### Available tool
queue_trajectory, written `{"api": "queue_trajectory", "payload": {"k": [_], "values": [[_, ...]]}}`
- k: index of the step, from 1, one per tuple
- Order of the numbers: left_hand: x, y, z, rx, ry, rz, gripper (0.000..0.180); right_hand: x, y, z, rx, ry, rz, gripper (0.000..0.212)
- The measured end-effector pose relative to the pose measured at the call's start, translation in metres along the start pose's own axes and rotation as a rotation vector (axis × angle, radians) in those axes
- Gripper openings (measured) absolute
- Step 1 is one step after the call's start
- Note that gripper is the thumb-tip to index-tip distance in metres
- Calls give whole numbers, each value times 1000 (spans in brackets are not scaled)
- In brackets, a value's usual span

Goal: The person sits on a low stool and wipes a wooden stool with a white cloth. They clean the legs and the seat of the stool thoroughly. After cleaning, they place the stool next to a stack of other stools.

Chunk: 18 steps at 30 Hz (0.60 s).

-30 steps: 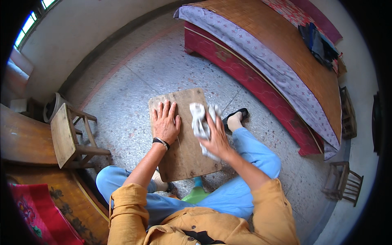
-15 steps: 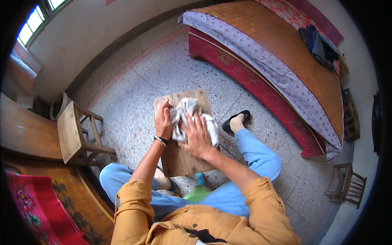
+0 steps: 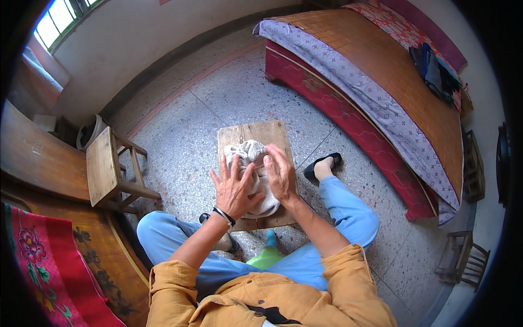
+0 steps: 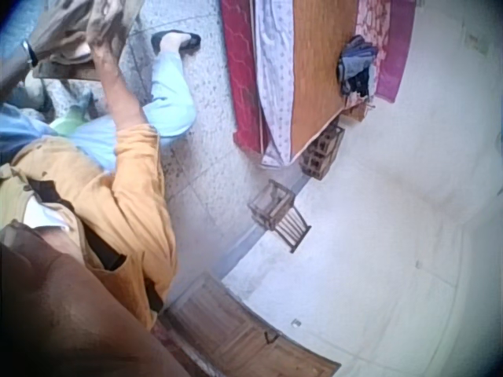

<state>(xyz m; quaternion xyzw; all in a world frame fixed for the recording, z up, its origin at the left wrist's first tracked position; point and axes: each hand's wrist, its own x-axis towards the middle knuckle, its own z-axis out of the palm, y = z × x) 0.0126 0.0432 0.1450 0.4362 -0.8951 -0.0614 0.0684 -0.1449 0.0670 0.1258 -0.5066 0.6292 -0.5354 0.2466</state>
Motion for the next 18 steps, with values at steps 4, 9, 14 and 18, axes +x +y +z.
{"api": "queue_trajectory", "payload": {"k": [4, 9, 14, 18], "values": [[5, 11, 5, -74, 15, 42, 84, 11, 37, -9, -525, 10, 9, 62], [-24, -4, 18, -201, 122, 139, 42, -11, 46, -14, -573, -85, 29, 81], [-60, -10, 19, -258, 168, 28, 37, -9, 50, -17, -386, 1, 2, 82], [-4, -28, 29, -308, 274, -55, 51, -5, 45, -13, -406, -3, 10, 81]]}}
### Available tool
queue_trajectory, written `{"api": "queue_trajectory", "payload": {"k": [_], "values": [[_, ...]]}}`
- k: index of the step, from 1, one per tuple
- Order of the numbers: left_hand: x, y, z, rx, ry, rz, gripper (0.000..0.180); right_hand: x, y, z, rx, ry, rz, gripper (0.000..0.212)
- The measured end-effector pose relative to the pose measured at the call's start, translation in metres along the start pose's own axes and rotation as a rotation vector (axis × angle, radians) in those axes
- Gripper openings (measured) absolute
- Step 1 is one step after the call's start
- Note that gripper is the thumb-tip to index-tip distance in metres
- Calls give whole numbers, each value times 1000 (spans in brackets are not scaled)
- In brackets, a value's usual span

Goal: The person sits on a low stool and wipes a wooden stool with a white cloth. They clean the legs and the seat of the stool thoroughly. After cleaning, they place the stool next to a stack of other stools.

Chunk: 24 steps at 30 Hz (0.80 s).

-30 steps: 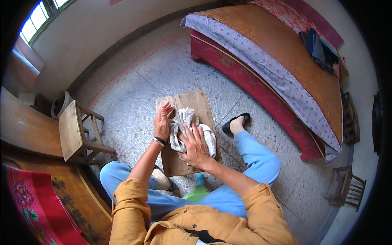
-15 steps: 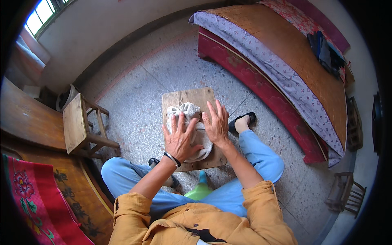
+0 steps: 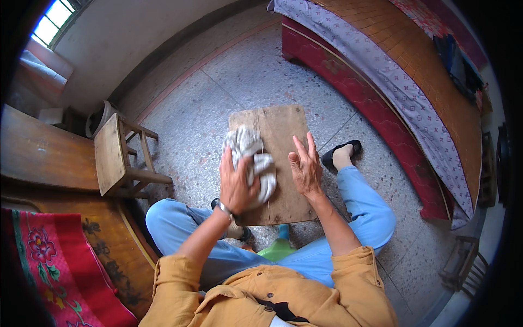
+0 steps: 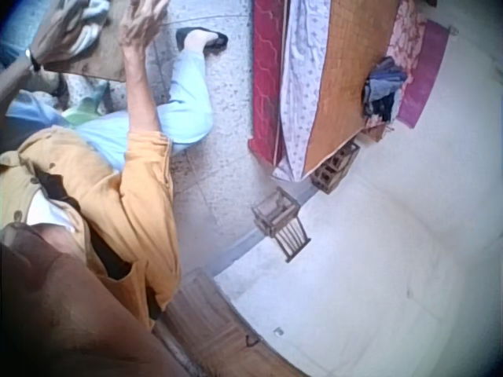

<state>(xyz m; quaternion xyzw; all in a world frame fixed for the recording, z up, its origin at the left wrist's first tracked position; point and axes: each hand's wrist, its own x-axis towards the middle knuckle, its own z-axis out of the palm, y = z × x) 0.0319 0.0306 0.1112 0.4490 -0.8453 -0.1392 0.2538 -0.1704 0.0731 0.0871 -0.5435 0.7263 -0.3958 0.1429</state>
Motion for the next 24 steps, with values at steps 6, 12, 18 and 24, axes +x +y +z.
{"api": "queue_trajectory", "payload": {"k": [6, 12, 18, 24], "values": [[117, -51, 35, -214, 158, -393, 63, 2, 3, 1, -41, 23, -27, 78], [46, -44, 31, -161, 155, -237, 60, 0, 7, 0, -83, 33, -5, 76], [-96, 3, -19, -328, -34, -292, 65, -3, 2, 2, -150, -12, 18, 79], [-30, -33, 3, -305, -6, -231, 70, -3, 3, 0, -108, -32, 10, 80]]}}
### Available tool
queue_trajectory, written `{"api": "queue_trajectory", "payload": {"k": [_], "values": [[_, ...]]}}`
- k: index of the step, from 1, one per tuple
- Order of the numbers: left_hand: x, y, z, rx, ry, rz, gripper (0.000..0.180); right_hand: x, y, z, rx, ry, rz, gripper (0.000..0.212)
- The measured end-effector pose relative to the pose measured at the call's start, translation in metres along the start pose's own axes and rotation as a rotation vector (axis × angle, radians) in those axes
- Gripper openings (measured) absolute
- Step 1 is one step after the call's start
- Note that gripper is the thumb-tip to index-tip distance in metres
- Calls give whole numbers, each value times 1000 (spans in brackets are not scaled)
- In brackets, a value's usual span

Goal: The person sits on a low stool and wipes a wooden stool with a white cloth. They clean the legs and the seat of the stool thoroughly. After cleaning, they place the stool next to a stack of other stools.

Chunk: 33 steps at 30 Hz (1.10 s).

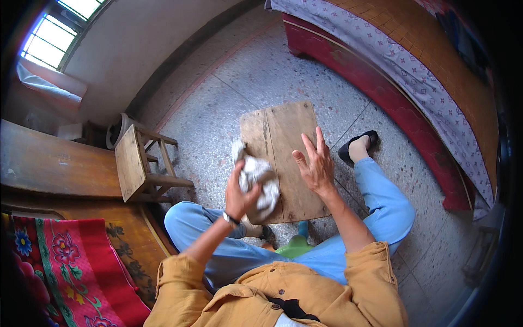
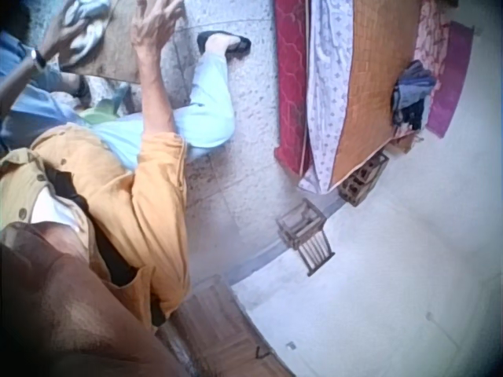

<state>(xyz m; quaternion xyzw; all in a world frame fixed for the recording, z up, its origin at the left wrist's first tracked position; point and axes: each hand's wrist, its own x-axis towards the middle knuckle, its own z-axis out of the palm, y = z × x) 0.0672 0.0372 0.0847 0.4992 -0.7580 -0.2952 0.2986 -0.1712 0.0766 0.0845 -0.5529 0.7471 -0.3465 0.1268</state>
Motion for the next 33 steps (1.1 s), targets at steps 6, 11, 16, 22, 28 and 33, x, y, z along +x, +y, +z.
{"api": "queue_trajectory", "payload": {"k": [6, 11, 16, 22, 28, 33], "values": [[138, 1, 21, 44, 100, -196, 65, 2, 0, 1, -96, -5, -1, 80], [90, -8, 23, 18, 88, -80, 65, 3, 5, 1, -87, 33, -23, 79], [-43, 10, -5, 38, -41, 29, 69, 2, 2, 2, -82, 22, -3, 79], [-37, 12, -13, -88, -124, -79, 70, 0, 1, 2, -88, 20, -10, 78], [126, -15, 19, -31, 43, -54, 64, 3, -2, 0, -74, -3, 4, 78], [133, -17, 22, 3, 84, -132, 65, 3, -3, -1, -54, -12, 4, 78]]}}
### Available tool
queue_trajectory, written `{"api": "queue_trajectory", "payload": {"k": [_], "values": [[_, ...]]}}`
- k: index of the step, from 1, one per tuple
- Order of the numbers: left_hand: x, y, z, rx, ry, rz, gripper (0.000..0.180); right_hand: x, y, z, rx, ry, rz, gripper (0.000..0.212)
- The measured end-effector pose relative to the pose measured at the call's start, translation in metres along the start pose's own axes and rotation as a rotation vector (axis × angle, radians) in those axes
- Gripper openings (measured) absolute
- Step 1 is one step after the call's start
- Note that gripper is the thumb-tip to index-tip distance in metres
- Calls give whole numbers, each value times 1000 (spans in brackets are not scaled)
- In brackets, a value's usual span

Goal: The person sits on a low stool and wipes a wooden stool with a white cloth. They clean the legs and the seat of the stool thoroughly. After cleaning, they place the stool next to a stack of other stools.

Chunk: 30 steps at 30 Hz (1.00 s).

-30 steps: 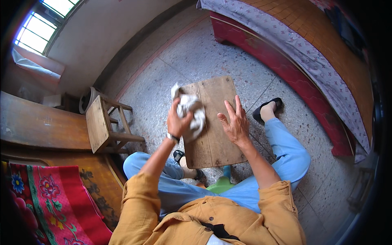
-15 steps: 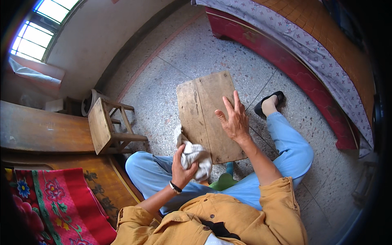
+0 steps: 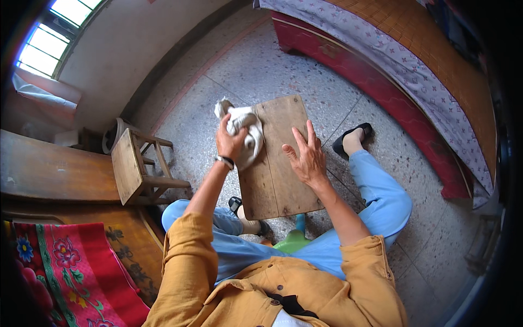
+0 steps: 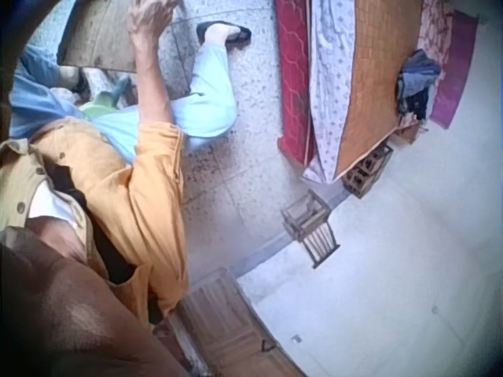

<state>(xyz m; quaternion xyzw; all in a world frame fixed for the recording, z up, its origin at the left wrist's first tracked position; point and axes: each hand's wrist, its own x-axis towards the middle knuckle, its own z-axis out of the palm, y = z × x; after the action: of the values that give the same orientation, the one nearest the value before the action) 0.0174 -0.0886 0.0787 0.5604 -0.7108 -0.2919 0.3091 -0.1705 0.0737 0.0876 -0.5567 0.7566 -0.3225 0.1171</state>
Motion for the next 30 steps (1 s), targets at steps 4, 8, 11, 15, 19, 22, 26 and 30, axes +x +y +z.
{"api": "queue_trajectory", "payload": {"k": [4, 8, 11, 15, 19, 22, 26, 30], "values": [[-92, -2, -13, -12, -35, 135, 68, -2, 7, 4, -44, 37, -13, 78], [-193, 7, -46, 6, -131, 116, 71, -2, 1, 2, -37, 8, -8, 79], [-199, 9, -48, -20, -163, 106, 70, -2, 4, 3, -42, 20, -14, 80], [-119, 2, -30, 3, -104, 200, 68, -2, 1, 0, -43, 8, -10, 78], [-6, -8, 3, 20, -10, 55, 63, 0, 0, 2, -46, 21, -15, 76], [26, 0, 10, 55, 41, -14, 62, 1, -2, 1, -30, 11, -2, 75], [-6, 0, 9, 67, 50, 121, 61, 1, 2, -1, -38, 30, -4, 75], [-96, 0, -14, 50, -16, 183, 64, -1, 2, -1, -3, 42, 9, 73]]}}
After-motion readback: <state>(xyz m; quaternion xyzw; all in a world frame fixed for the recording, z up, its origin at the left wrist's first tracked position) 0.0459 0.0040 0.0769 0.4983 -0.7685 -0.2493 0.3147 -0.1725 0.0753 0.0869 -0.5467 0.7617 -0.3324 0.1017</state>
